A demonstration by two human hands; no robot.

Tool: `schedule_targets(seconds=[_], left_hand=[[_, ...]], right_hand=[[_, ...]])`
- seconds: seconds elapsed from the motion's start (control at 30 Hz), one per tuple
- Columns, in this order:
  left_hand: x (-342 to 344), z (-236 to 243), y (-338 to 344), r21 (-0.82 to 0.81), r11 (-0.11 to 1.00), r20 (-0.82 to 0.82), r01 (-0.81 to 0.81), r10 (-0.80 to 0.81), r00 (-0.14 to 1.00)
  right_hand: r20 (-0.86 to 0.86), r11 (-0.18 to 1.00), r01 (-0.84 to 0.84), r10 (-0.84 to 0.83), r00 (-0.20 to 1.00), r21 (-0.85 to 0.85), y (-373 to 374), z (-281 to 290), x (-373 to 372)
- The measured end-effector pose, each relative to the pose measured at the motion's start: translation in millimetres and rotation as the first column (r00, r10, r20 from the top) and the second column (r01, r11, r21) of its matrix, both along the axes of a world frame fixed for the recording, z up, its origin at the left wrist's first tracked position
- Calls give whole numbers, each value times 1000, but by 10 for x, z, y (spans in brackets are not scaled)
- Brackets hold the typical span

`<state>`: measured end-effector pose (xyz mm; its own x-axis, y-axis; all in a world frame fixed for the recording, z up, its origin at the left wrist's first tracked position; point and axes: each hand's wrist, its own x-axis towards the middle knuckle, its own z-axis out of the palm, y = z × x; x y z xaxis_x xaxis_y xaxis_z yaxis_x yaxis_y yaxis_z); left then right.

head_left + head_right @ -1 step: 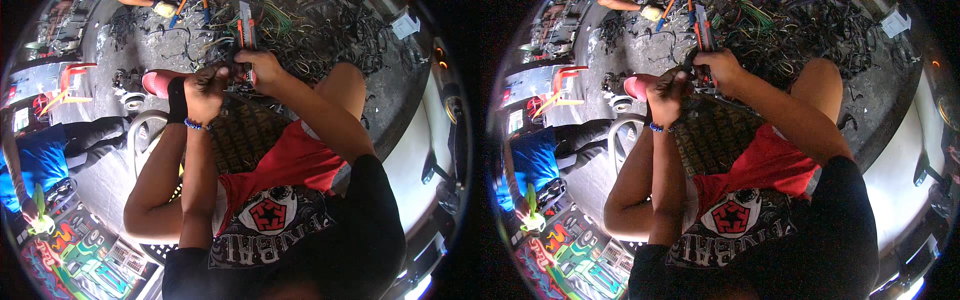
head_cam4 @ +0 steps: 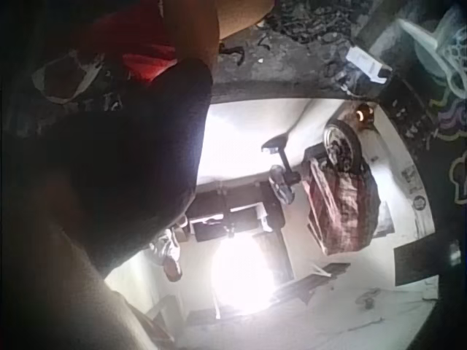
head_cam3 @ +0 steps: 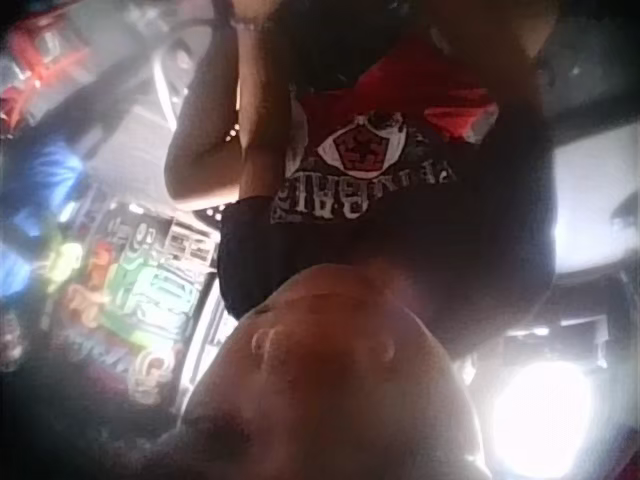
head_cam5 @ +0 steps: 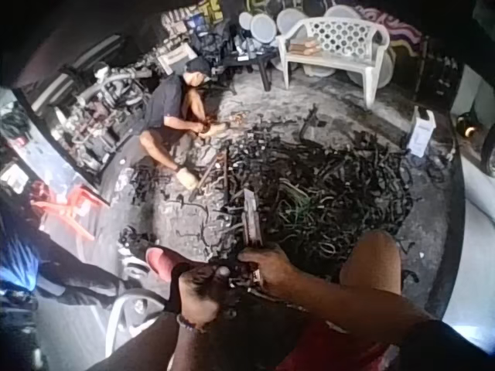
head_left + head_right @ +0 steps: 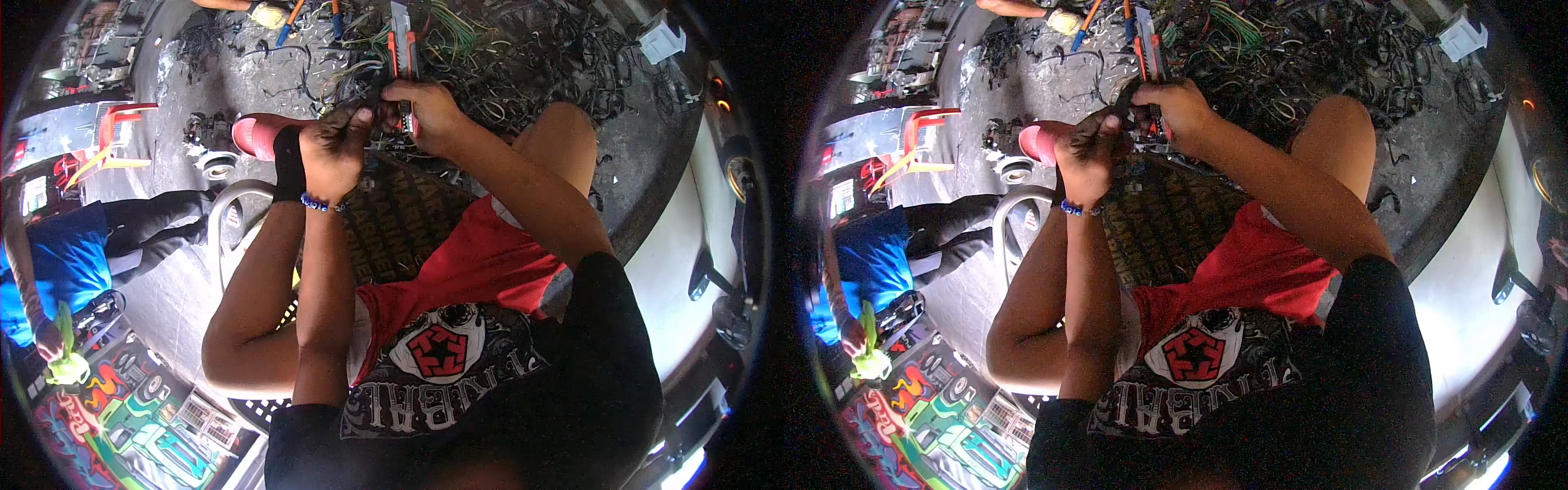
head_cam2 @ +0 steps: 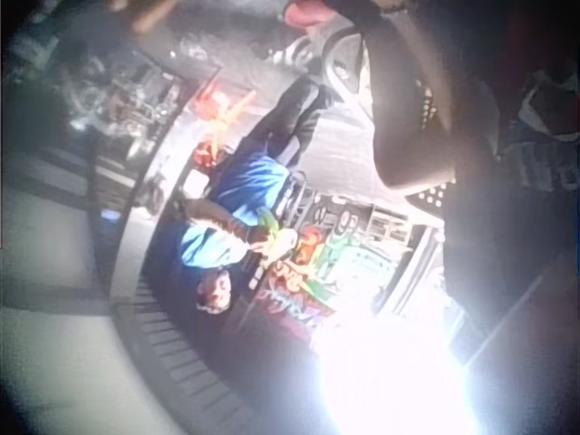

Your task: Repairing and sorting an automotive wiring harness using pliers and a utility knife.

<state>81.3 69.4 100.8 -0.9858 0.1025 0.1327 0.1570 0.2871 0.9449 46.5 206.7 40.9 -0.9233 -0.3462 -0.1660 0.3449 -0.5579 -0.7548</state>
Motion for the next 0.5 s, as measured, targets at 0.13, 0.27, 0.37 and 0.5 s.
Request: schedule_targets(seconds=[0.13, 0.27, 0.37, 0.5], left_hand=[[27, 44, 8, 50, 998, 40, -48, 46, 998], [40, -4, 63, 230, 968, 108, -101, 77, 991], [50, 26, 67, 128, 989, 52, -79, 73, 996], [35, 35, 70, 125, 990, 53, -68, 61, 997]], right_hand=[[301, 984, 109, -62, 952, -143, -41, 337, 109], [315, 961, 95, -9, 949, -260, -19, 322, 72], [323, 976, 93, -25, 946, -198, -28, 330, 72], [215, 973, 12, 39, 976, -228, 36, 200, 30]])
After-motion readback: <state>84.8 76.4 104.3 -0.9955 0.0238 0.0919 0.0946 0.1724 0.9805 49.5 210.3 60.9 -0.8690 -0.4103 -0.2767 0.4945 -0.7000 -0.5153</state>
